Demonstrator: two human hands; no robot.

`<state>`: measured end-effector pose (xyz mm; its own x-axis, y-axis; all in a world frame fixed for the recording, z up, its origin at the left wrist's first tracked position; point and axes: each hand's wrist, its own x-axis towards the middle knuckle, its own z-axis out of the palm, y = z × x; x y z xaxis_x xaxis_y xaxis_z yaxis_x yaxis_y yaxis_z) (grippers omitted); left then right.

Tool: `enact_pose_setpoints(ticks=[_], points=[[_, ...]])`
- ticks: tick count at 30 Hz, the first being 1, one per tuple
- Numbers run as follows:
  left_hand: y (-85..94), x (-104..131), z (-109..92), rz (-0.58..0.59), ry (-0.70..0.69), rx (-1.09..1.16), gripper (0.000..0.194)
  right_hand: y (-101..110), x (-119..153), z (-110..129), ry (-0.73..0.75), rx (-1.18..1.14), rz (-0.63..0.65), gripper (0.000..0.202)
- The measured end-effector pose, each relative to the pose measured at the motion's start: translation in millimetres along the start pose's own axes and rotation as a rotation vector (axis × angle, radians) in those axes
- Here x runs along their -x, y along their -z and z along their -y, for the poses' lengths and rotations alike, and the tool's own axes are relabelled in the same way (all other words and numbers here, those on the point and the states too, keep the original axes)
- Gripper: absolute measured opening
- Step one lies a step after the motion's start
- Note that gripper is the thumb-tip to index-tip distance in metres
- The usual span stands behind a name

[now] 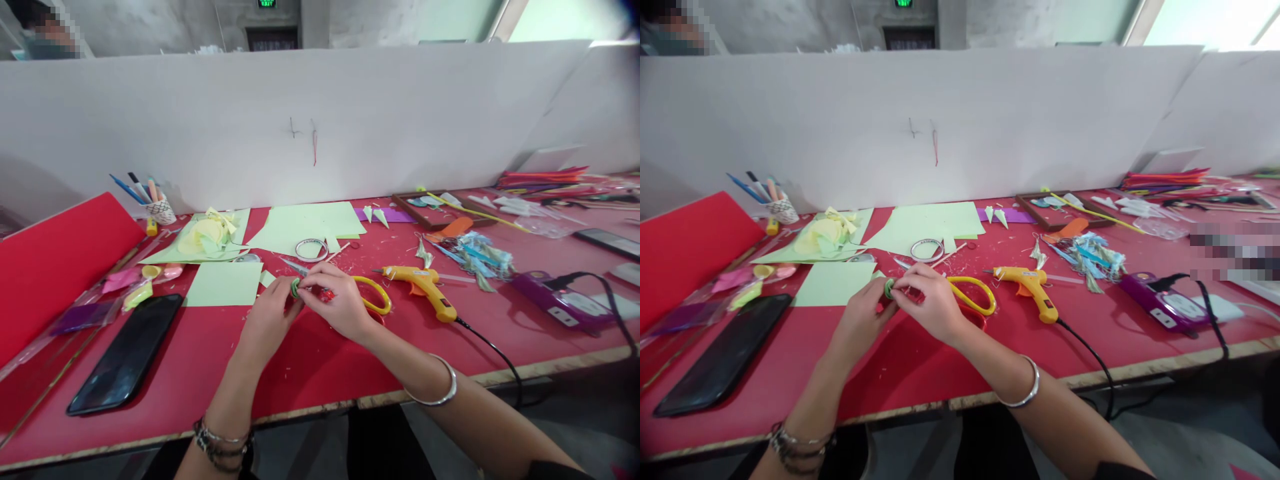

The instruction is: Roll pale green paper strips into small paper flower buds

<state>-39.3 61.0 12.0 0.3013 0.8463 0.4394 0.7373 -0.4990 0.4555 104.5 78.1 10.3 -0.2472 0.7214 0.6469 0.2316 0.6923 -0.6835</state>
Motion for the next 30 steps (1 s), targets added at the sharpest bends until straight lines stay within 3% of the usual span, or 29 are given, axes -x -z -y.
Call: enact_pose_setpoints(ticks=[5,16,30], points=[[1.8,1.4,-0.8,0.004,0.023,0.003,0.015,0.9,-1.6,1.3,-0.012,-0.028,0.030,0.007],[6.6,0.4,2.3,0.024,-0.001,0.049,0.011,3.7,-2.0,3.0,-0.032,-0.101,0.069,0.006],[15.6,-1.0,-1.4,0.129,0.044,0.145,0.017,11.3,-5.6,5.2,-0.078,-0.156,0.198,0.004]])
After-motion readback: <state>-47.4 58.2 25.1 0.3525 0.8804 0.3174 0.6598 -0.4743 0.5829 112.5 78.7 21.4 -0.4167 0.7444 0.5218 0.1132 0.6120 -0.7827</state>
